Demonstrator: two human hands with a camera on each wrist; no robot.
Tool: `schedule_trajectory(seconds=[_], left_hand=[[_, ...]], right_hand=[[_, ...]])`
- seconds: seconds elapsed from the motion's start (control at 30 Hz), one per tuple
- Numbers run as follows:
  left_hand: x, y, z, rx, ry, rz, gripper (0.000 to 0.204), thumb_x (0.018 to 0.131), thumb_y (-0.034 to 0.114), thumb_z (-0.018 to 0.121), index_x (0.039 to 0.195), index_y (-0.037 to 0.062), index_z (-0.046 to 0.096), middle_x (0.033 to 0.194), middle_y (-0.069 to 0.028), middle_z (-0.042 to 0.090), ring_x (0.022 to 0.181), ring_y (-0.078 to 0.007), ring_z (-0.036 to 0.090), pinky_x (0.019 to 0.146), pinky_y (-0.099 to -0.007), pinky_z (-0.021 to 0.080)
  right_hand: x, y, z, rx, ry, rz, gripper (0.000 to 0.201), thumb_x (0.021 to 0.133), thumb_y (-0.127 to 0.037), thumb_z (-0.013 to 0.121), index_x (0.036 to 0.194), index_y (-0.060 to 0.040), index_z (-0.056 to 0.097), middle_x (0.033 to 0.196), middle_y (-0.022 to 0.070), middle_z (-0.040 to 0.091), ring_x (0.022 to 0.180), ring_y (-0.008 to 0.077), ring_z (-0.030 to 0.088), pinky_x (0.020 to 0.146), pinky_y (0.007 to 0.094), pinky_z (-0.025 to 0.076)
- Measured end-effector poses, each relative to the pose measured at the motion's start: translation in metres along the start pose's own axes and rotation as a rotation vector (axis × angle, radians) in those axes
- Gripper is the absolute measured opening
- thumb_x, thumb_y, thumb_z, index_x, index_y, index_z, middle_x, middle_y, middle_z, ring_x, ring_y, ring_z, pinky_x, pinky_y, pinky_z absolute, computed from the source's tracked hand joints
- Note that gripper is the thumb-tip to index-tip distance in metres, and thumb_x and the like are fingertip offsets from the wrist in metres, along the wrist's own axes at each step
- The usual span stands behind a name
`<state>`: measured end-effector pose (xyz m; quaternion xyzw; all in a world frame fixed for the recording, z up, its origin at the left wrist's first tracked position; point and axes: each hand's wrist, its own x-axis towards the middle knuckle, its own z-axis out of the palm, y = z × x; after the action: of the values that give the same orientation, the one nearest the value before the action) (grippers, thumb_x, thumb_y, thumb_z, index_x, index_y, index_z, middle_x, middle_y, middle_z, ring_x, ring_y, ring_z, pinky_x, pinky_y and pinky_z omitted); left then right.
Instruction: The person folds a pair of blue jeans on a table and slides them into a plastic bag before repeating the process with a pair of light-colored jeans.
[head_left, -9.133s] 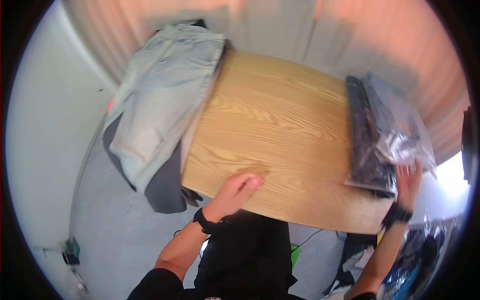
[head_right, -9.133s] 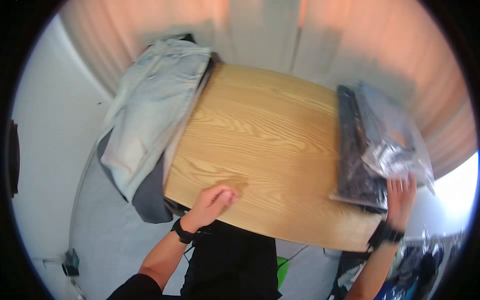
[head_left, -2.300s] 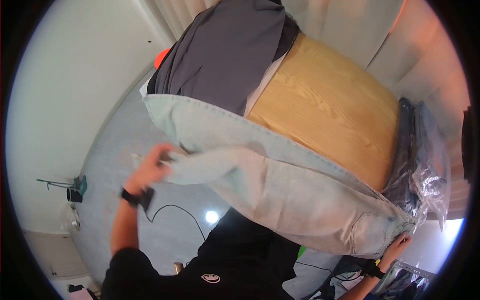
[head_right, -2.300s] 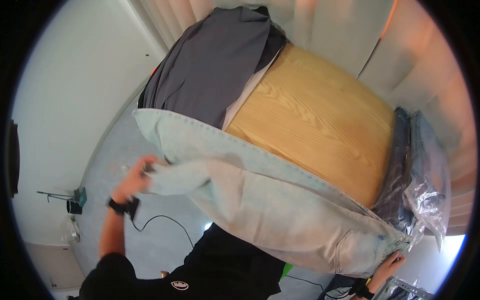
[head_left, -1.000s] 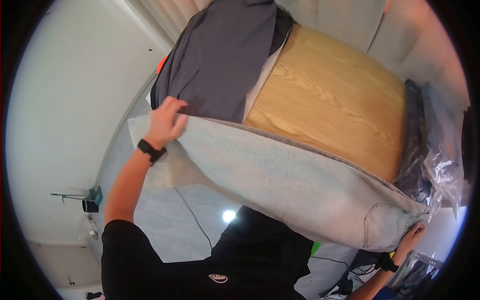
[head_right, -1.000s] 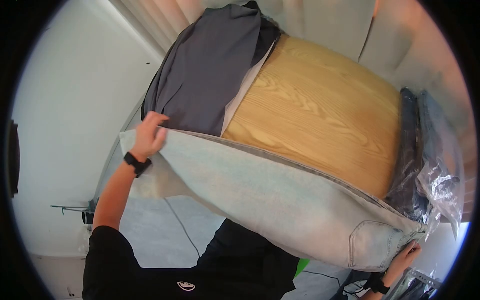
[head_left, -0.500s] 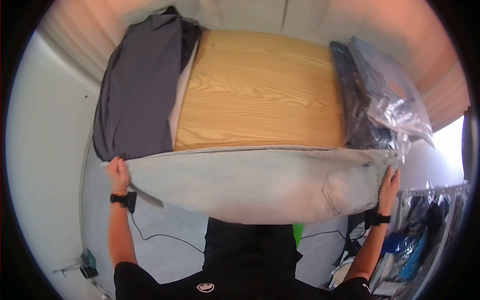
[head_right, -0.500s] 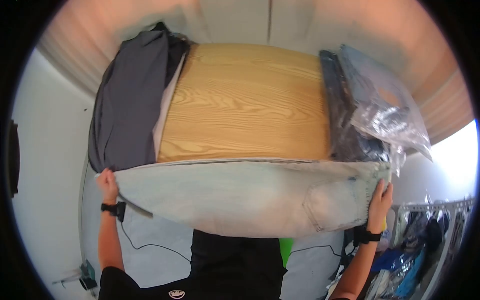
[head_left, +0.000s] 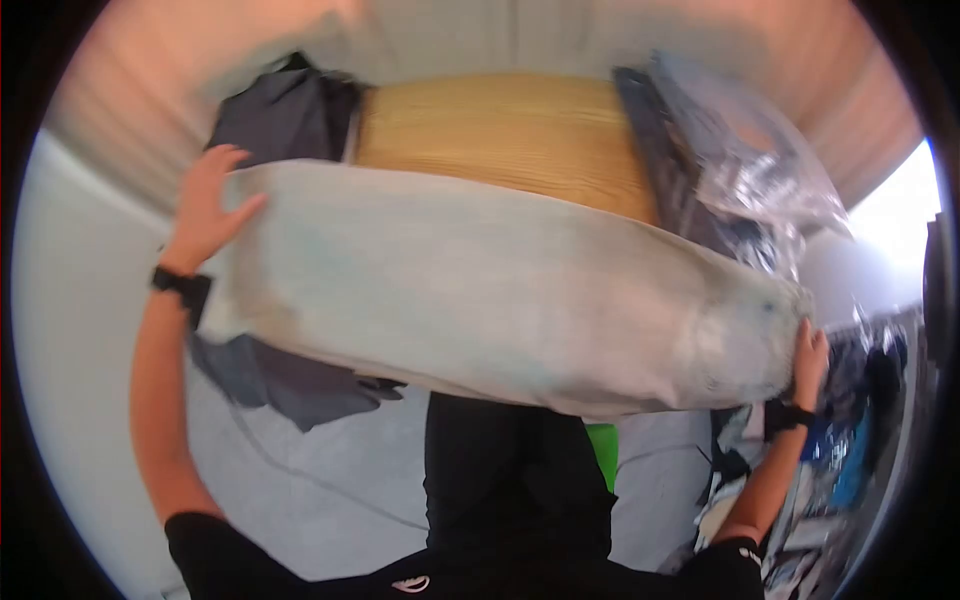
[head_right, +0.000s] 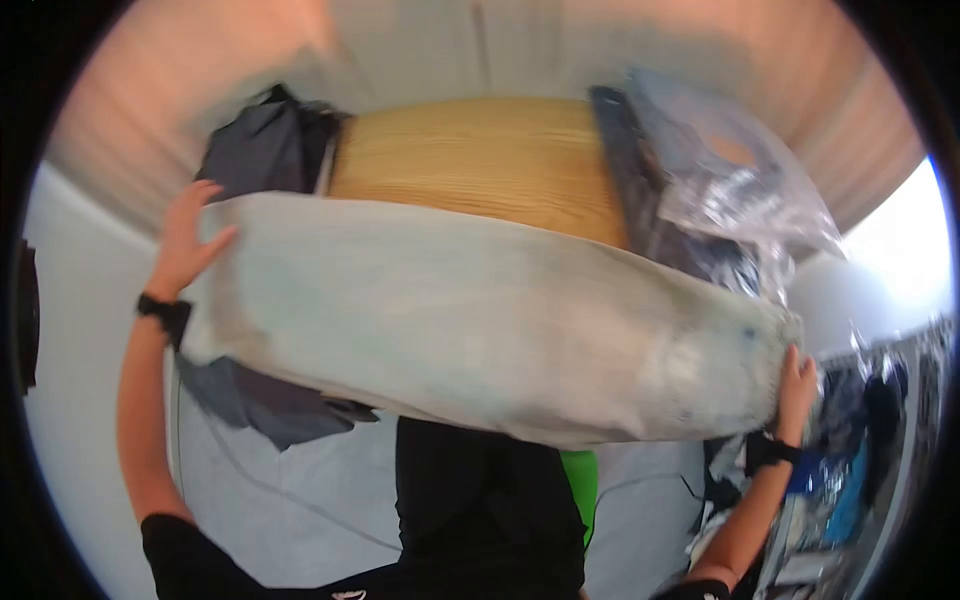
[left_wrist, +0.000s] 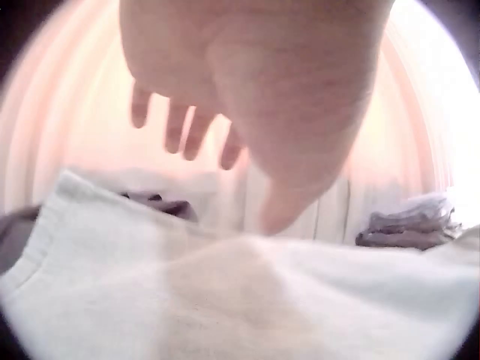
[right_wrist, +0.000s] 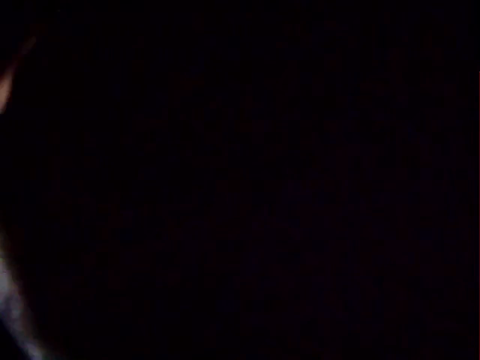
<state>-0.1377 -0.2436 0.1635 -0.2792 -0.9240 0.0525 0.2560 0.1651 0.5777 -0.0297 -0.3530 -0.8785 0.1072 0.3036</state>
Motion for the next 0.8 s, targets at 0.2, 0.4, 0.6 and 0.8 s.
schedule_trajectory(seconds=[0.2, 0.4, 0.6, 0.8], left_hand=[[-0.079, 0.028, 0.046, -0.29, -0.384, -0.556, 0.07, 0.077, 0.04, 0.076, 0.126, -0.0013, 0.05, 0.12, -0.0226, 0.057, 0.114, -0.0366, 0.055, 0.096, -0.0431, 0.044], [-0.128, 0.013, 0.05, -0.416, -0.393, -0.997, 0.084, 0.074, 0.048, 0.078, 0.131, -0.0068, 0.046, 0.126, -0.0267, 0.054, 0.116, -0.0376, 0.056, 0.096, -0.0415, 0.045], [-0.144, -0.036, 0.075, -0.082, -0.29, -1.162, 0.074, 0.072, 0.049, 0.079, 0.119, -0.0044, 0.058, 0.11, -0.0225, 0.065, 0.105, -0.0354, 0.063, 0.088, -0.0383, 0.05], [-0.157, -0.053, 0.078, -0.222, -0.144, -0.992, 0.052, 0.073, 0.041, 0.081, 0.1, -0.0022, 0.068, 0.091, -0.019, 0.07, 0.088, -0.0324, 0.068, 0.079, -0.0376, 0.051]], right_hand=[[0.047, 0.062, 0.029, -0.005, -0.243, -0.02, 0.053, 0.097, -0.041, 0.056, 0.079, 0.0089, 0.051, 0.063, 0.0168, 0.045, 0.061, 0.0222, 0.039, 0.058, 0.0414, 0.037], [0.044, 0.08, 0.054, 0.085, -0.231, -0.036, 0.054, 0.099, -0.041, 0.053, 0.081, 0.0094, 0.052, 0.067, 0.0169, 0.047, 0.066, 0.0217, 0.041, 0.061, 0.039, 0.038], [0.04, 0.088, 0.053, 0.123, -0.209, 0.009, 0.046, 0.1, -0.039, 0.054, 0.09, 0.0062, 0.057, 0.074, 0.0096, 0.054, 0.07, 0.0167, 0.046, 0.066, 0.0337, 0.042], [0.038, 0.095, 0.053, 0.24, -0.12, -0.089, 0.034, 0.098, -0.032, 0.058, 0.095, 0.0022, 0.059, 0.078, 0.0079, 0.06, 0.072, 0.0156, 0.052, 0.069, 0.0313, 0.045]])
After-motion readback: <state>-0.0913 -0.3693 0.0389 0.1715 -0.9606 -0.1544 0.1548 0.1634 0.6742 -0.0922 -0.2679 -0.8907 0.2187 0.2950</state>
